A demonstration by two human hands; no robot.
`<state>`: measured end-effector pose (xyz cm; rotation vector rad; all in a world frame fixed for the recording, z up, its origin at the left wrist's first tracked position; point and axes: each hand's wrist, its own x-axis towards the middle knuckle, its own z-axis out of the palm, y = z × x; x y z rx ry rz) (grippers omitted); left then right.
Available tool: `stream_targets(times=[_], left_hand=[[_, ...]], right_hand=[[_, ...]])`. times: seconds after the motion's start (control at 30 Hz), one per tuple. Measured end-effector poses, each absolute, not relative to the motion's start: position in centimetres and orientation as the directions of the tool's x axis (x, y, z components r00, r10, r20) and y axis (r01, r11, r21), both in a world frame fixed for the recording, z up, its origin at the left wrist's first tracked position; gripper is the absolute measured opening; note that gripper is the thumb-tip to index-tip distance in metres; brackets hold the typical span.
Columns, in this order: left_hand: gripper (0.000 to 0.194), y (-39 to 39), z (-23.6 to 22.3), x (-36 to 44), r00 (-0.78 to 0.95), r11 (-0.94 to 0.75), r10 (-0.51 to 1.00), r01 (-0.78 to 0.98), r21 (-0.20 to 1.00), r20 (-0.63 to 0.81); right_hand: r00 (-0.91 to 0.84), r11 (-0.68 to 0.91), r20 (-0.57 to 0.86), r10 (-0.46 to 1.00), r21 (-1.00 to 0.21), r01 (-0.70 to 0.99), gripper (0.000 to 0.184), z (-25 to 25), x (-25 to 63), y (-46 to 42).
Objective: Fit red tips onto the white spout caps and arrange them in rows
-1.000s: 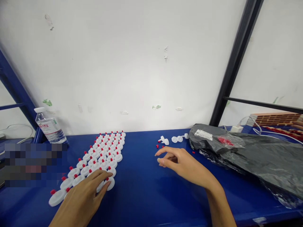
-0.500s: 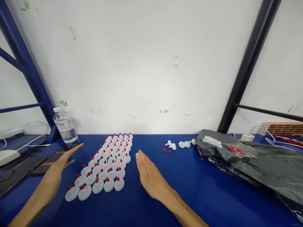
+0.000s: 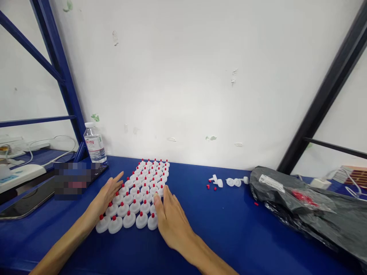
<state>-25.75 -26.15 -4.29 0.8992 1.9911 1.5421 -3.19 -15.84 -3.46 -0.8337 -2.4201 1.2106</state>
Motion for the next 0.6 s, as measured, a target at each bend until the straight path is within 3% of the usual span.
stream_targets(times=[0.5, 0.6], left_hand=[[0.085, -26.4, -4.3, -26.1, -0.678, 0.123, 0.735, 0.149, 0.981, 0.011], [0.081, -26.8, -4.2, -26.2, -0.723, 0.070, 0.679, 0.238, 0.969, 0.128]], right_hand=[[-0.787, 0.506, 0.101, 0.609, -0.813, 0.287, 0.080, -3.9, -2.7, -14.7], [-0.730, 0.575, 0.216, 0.648, -0.768, 0.283, 0.075, -3.3, -2.1, -13.1]])
